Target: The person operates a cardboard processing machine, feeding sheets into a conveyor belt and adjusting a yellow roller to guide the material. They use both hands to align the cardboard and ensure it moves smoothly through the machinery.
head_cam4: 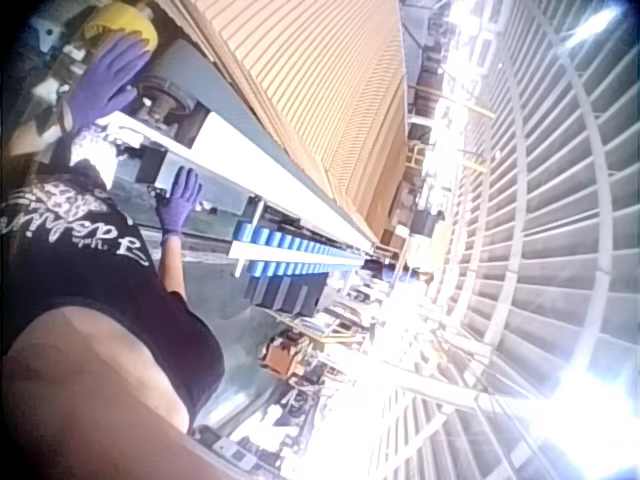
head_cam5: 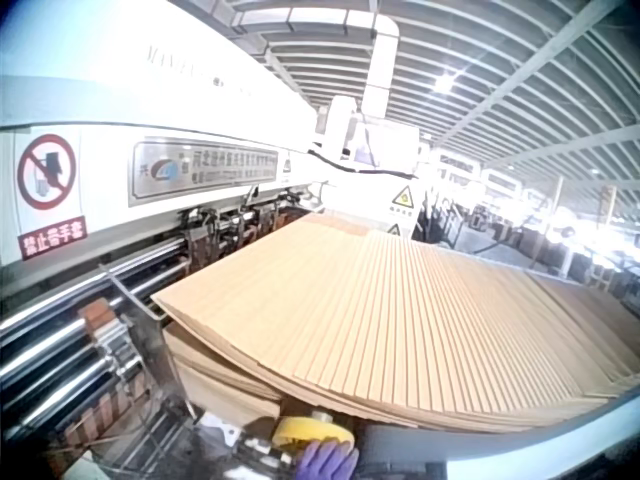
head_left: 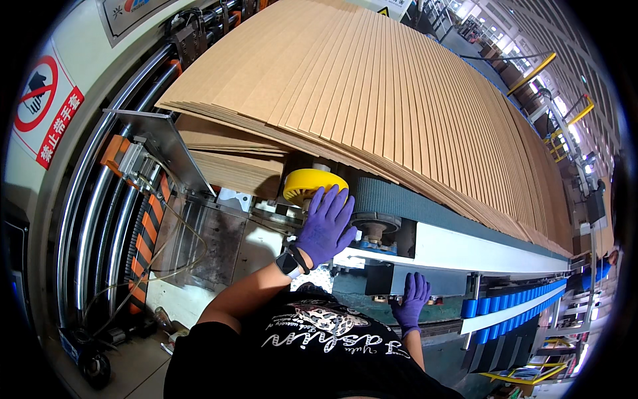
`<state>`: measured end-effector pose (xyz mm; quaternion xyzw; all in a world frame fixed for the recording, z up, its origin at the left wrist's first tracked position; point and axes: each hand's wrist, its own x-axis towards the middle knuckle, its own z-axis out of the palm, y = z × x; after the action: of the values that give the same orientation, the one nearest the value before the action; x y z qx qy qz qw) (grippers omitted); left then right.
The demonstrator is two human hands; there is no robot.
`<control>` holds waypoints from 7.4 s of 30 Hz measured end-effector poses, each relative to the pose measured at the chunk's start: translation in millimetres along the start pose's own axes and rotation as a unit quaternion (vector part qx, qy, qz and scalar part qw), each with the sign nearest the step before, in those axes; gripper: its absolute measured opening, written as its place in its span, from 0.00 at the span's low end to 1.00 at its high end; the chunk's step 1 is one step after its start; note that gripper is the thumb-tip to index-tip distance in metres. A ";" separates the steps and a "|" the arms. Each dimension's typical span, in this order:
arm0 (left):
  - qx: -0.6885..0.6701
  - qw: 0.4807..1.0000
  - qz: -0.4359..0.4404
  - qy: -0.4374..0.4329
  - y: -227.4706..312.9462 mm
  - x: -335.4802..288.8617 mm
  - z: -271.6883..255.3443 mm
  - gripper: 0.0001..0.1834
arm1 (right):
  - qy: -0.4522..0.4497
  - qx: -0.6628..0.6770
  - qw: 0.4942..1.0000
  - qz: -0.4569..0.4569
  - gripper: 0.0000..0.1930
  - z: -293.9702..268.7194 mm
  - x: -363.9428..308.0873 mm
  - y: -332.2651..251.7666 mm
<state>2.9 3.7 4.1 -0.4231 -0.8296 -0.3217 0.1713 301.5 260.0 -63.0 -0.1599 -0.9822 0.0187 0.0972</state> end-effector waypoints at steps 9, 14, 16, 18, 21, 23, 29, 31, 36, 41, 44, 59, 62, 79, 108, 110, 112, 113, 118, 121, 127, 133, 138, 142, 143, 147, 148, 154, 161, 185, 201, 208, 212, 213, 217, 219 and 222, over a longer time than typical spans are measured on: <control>0.008 1.000 0.000 0.001 0.5 -0.6 1.5 0.34 | 0.004 -0.006 1.000 -0.002 0.57 2.4 -0.2 1.5; 0.010 1.000 0.000 0.000 0.0 -0.7 2.2 0.34 | 0.011 -0.017 1.000 -0.009 0.57 -0.1 1.0 -0.4; 0.009 1.000 0.000 -0.002 0.5 -0.4 2.3 0.34 | 0.012 -0.019 1.000 -0.013 0.57 0.6 0.8 0.4; 0.008 1.000 0.000 -0.003 0.5 -0.2 2.1 0.34 | 0.013 -0.019 1.000 -0.016 0.57 0.5 0.9 0.3; 0.006 1.000 0.000 -0.004 0.3 0.1 1.3 0.34 | 0.011 -0.018 1.000 -0.015 0.57 0.1 1.3 -0.3; 0.005 1.000 -0.001 -0.005 0.8 0.7 0.3 0.34 | 0.006 -0.018 1.000 -0.013 0.57 0.4 1.1 0.4; 0.006 1.000 0.001 -0.003 0.0 0.7 0.8 0.34 | 0.006 -0.022 1.000 -0.012 0.58 0.7 1.1 0.4; 0.005 1.000 0.002 -0.005 0.3 1.0 0.2 0.34 | 0.009 -0.023 1.000 -0.013 0.58 1.4 0.9 0.6; 0.004 1.000 0.003 -0.003 0.1 0.7 -0.1 0.34 | 0.012 -0.023 1.000 -0.015 0.58 0.7 1.4 -0.2; 0.004 1.000 0.004 -0.004 0.2 0.8 -1.3 0.35 | 0.019 -0.019 0.999 -0.018 0.57 0.8 1.6 -0.9; 0.000 1.000 0.003 -0.001 -0.3 0.8 -0.6 0.35 | 0.018 -0.014 1.000 -0.020 0.56 -0.7 2.0 -1.9; -0.005 1.000 0.005 -0.002 -1.3 0.8 -1.0 0.37 | -0.010 -0.020 1.000 -0.005 0.56 -4.2 2.6 -3.4; -0.006 1.000 0.005 -0.002 -1.4 0.3 -0.4 0.38 | -0.006 -0.021 1.000 -0.007 0.56 -3.3 2.4 -3.2; -0.005 1.000 -0.001 -0.006 -1.1 -0.2 -0.4 0.38 | 0.001 -0.025 1.000 -0.007 0.57 0.9 1.4 -0.6; -0.214 0.936 -0.230 0.159 -267.9 56.8 -43.5 0.51 | 0.004 0.001 1.000 -0.008 0.57 -1.3 2.2 -2.4; -0.311 0.868 -0.353 0.159 -269.8 74.5 -38.4 0.54 | 0.013 -0.001 1.000 -0.005 0.57 0.7 3.7 0.3; -0.567 0.577 -0.452 0.375 -234.2 107.0 -39.6 0.51 | 0.016 -0.005 1.000 0.002 0.57 1.0 0.6 -1.3; -0.570 0.611 -0.428 0.344 -238.9 99.7 -33.9 0.55 | 0.013 0.000 1.000 0.007 0.56 0.4 -1.0 -2.6; -0.574 0.636 -0.412 0.309 -221.0 94.4 -10.7 0.53 | 0.041 0.013 0.999 0.009 0.56 4.8 0.7 -3.0; -0.578 0.626 -0.432 0.295 -207.6 89.4 -18.6 0.52 | 0.038 0.015 0.999 0.012 0.55 2.5 0.2 -4.0; -0.602 0.551 -0.472 0.334 -198.2 93.2 -49.8 0.60 | 0.031 0.023 0.999 0.015 0.54 1.0 0.4 -3.2; -0.552 0.641 -0.438 0.304 -248.4 75.4 -38.5 0.57 | 0.043 0.014 0.999 0.007 0.54 5.8 -1.4 1.6; -0.414 0.806 -0.289 0.309 -296.3 30.7 -13.6 0.44 | 0.037 0.022 0.999 0.001 0.55 10.8 -1.9 5.5; -0.340 0.831 -0.332 0.290 -288.5 -35.4 -1.4 0.37 | 0.037 0.024 0.999 -0.010 0.55 6.3 1.0 0.1; -0.339 0.825 -0.338 0.299 -284.2 -58.5 1.6 0.36 | 0.035 0.022 0.999 -0.017 0.55 4.0 2.7 -1.5; -0.208 0.888 -0.317 0.261 -141.6 -54.5 14.4 0.35 | 0.034 0.009 0.999 -0.002 0.52 -2.3 -5.9 0.0; -0.258 0.868 -0.345 0.248 -97.6 -43.9 4.8 0.35 | 0.039 0.007 0.999 0.000 0.52 0.9 -9.4 2.4; -0.073 0.974 -0.139 0.161 -44.4 -47.2 -7.1 0.35 | 0.034 0.014 0.999 -0.016 0.51 -3.6 3.7 -1.1; -0.160 0.970 -0.141 0.118 -49.4 -50.0 3.1 0.28 | 0.017 0.014 1.000 0.012 0.54 -3.4 0.1 0.2; -0.182 0.966 -0.132 0.125 -54.4 -56.6 7.8 0.22 | 0.019 0.013 1.000 0.018 0.54 -5.9 3.3 -5.3; -0.187 0.956 -0.138 0.177 -51.0 -56.2 6.2 0.21 | 0.018 0.009 1.000 -0.003 0.54 1.5 -1.1 -2.3; -0.201 0.954 -0.145 0.171 -50.0 -56.3 6.3 0.18 | 0.017 -0.012 1.000 -0.014 0.54 0.1 1.1 -0.7; -0.210 0.952 -0.147 0.165 -48.8 -55.6 5.3 0.16 | 0.033 0.001 0.999 -0.011 0.56 2.6 1.1 -0.7; -0.216 0.952 -0.150 0.157 -49.6 -56.6 5.8 0.16 | 0.033 0.000 0.999 -0.010 0.56 3.2 1.3 -0.8; -0.235 0.949 -0.156 0.145 -49.4 -56.7 4.5 0.16 | 0.018 -0.004 1.000 0.001 0.55 3.3 0.6 1.1; -0.221 0.950 -0.148 0.163 -47.1 -53.5 1.8 0.15 | 0.013 -0.008 1.000 0.002 0.54 2.7 0.3 0.4; -0.216 0.950 -0.145 0.172 -47.5 -53.3 2.5 0.14 | 0.015 -0.014 1.000 -0.002 0.53 0.5 0.8 -2.0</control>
<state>-4.6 -46.8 -45.9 -0.2632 -0.7505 -0.5827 0.1674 300.0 258.3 -63.3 -0.1591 -0.9812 0.0022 0.1092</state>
